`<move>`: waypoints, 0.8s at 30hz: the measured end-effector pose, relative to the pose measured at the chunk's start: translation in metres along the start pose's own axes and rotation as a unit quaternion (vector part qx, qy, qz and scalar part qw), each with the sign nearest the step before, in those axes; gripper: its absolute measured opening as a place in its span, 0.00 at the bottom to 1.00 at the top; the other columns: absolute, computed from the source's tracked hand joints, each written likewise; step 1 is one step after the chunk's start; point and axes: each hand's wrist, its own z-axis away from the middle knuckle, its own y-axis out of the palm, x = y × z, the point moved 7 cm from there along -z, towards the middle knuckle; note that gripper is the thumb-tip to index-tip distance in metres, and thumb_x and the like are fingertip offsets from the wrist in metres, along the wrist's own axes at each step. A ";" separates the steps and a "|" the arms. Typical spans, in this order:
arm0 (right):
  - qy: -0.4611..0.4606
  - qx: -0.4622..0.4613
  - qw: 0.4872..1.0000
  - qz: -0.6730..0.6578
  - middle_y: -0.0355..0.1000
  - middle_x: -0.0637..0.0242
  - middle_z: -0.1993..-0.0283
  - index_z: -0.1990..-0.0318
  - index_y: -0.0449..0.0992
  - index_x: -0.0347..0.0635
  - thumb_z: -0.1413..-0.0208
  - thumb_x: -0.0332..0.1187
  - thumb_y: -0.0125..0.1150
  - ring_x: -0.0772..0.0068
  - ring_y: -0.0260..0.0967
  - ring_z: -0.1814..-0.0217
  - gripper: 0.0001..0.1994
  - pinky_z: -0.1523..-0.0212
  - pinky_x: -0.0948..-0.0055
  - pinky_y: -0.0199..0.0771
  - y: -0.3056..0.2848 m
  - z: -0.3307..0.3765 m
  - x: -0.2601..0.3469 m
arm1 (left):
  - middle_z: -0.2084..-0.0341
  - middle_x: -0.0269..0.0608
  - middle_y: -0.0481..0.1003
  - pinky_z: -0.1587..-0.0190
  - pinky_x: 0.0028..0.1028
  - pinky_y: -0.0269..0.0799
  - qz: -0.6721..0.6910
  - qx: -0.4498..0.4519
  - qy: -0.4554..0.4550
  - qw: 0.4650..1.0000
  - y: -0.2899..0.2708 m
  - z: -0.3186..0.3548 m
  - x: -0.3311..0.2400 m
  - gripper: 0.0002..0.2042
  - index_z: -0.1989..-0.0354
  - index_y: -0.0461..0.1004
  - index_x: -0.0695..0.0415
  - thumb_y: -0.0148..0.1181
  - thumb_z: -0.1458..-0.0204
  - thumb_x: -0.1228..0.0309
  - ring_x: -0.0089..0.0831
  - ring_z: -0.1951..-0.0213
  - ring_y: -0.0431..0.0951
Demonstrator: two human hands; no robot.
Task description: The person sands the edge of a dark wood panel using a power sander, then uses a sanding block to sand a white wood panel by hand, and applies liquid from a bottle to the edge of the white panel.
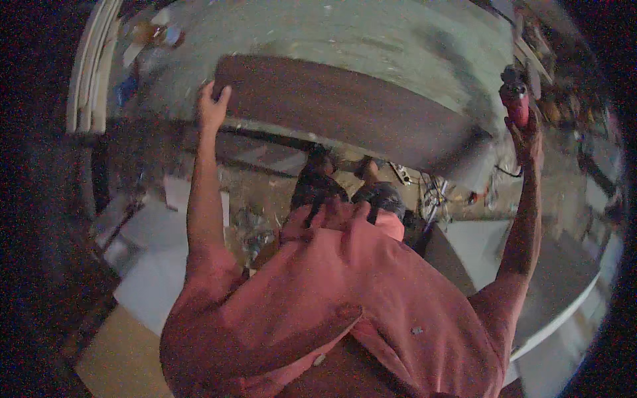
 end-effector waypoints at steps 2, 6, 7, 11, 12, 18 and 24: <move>0.098 -0.078 0.986 -0.114 0.77 0.61 0.53 0.41 0.69 0.39 0.45 0.42 0.70 0.66 0.74 0.52 0.28 0.52 0.67 0.74 -0.066 0.077 -0.043 | 0.43 0.56 0.72 0.39 0.39 0.66 0.099 0.038 -0.009 0.994 0.014 0.007 -0.044 0.30 0.39 0.69 0.65 0.68 0.45 0.58 0.44 0.41 0.72; 0.263 -0.134 0.915 -0.276 0.74 0.70 0.67 0.56 0.76 0.39 0.46 0.48 0.70 0.78 0.69 0.70 0.22 0.69 0.73 0.70 -0.085 0.232 -0.046 | 0.43 0.57 0.73 0.41 0.39 0.70 0.110 0.038 0.006 0.993 0.002 0.049 0.029 0.28 0.40 0.69 0.67 0.67 0.43 0.62 0.42 0.43 0.74; 0.281 -0.121 0.896 -0.321 0.74 0.69 0.67 0.54 0.74 0.40 0.47 0.51 0.70 0.77 0.70 0.71 0.25 0.69 0.73 0.72 -0.074 0.277 -0.038 | 0.43 0.58 0.73 0.41 0.38 0.70 0.100 0.044 -0.005 0.994 -0.003 0.062 0.032 0.28 0.39 0.68 0.67 0.67 0.43 0.62 0.41 0.43 0.74; 0.342 -0.192 0.791 -0.469 0.72 0.66 0.63 0.49 0.69 0.40 0.49 0.52 0.69 0.73 0.73 0.67 0.29 0.68 0.70 0.75 0.000 0.428 0.035 | 0.45 0.57 0.73 0.42 0.37 0.70 0.109 0.023 -0.002 0.994 -0.032 0.077 0.047 0.27 0.39 0.68 0.67 0.67 0.43 0.65 0.40 0.45 0.75; 0.359 -0.184 0.756 -0.515 0.72 0.65 0.62 0.45 0.68 0.40 0.52 0.53 0.70 0.70 0.73 0.65 0.33 0.66 0.68 0.76 0.029 0.465 0.043 | 0.46 0.55 0.73 0.43 0.37 0.70 0.061 0.019 0.023 0.998 -0.038 0.075 0.039 0.26 0.39 0.68 0.66 0.66 0.44 0.66 0.40 0.46 0.75; 0.386 -0.186 0.592 -0.683 0.73 0.56 0.51 0.36 0.61 0.38 0.58 0.46 0.70 0.59 0.76 0.56 0.41 0.58 0.60 0.82 0.139 0.570 0.135 | 0.51 0.45 0.75 0.48 0.33 0.72 0.140 0.042 0.132 0.980 -0.050 0.138 -0.045 0.21 0.44 0.73 0.62 0.65 0.47 0.73 0.35 0.52 0.76; 0.221 -0.114 0.617 -0.747 0.71 0.55 0.48 0.35 0.60 0.38 0.62 0.45 0.70 0.58 0.73 0.51 0.44 0.50 0.59 0.80 0.133 0.549 0.135 | 0.44 0.49 0.73 0.43 0.39 0.71 0.207 0.682 0.171 0.681 0.069 0.466 -0.210 0.35 0.36 0.66 0.61 0.72 0.51 0.61 0.41 0.45 0.74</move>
